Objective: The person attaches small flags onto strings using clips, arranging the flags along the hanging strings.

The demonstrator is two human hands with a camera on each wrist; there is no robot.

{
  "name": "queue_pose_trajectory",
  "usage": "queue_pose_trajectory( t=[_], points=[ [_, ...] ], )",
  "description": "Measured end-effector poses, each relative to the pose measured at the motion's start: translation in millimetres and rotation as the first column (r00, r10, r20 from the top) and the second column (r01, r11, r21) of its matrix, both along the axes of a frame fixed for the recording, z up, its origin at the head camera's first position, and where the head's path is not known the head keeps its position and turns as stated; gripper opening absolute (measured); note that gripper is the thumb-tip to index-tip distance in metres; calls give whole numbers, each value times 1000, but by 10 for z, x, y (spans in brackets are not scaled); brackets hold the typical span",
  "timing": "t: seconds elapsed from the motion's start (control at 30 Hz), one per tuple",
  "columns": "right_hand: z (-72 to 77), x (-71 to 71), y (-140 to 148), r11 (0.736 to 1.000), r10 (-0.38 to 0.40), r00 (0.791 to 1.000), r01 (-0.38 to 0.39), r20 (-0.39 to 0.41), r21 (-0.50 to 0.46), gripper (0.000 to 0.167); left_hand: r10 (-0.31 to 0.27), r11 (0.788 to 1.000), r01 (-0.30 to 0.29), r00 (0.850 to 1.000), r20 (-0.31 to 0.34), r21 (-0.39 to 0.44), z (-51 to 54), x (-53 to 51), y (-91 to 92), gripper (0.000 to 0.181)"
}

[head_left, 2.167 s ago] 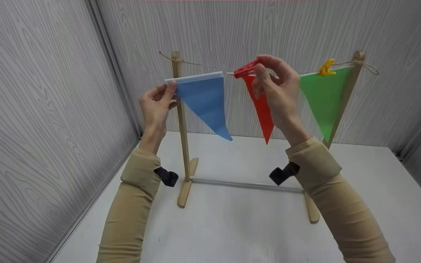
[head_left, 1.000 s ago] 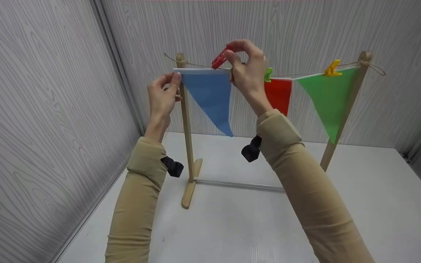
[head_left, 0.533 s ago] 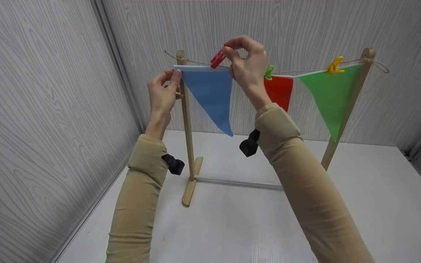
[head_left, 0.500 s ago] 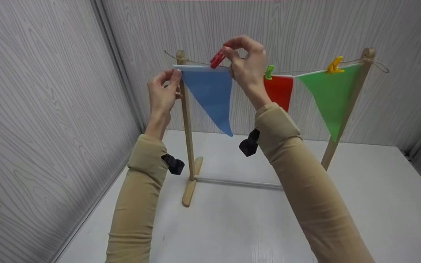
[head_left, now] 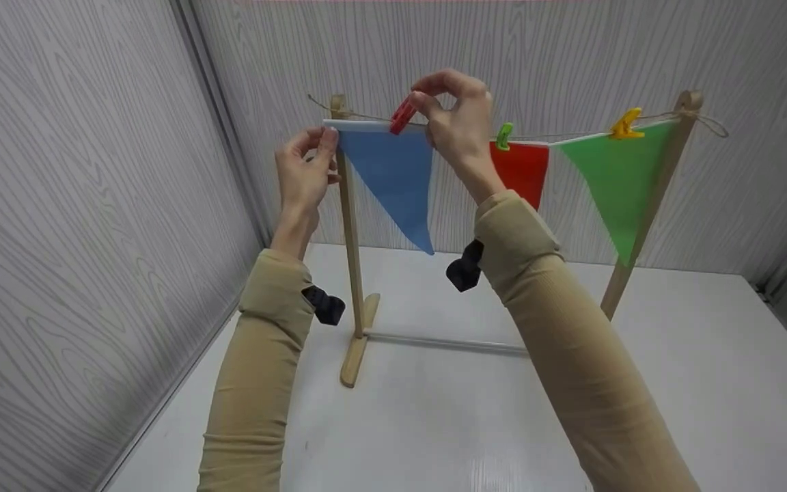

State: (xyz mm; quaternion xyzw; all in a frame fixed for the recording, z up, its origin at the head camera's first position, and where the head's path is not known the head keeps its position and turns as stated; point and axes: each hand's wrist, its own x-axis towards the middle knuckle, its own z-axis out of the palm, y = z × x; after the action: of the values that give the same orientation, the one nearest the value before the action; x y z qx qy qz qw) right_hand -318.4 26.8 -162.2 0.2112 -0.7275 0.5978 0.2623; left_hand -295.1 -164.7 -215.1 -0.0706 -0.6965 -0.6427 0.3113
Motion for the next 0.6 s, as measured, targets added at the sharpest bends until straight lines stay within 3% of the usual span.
queue_pose_trajectory(
  t=[0.27, 0.6],
  points=[
    [-39, 0, -20, 996, -43, 998, 46, -34, 82, 4, 3, 1000, -3, 1000, -4, -3, 6, -1, 17, 24],
    [-24, 64, 3, 991, 31, 999, -35, 28, 132, 16, 16, 1000, -16, 1000, 10, -13, 14, 1, 31, 29]
  ],
)
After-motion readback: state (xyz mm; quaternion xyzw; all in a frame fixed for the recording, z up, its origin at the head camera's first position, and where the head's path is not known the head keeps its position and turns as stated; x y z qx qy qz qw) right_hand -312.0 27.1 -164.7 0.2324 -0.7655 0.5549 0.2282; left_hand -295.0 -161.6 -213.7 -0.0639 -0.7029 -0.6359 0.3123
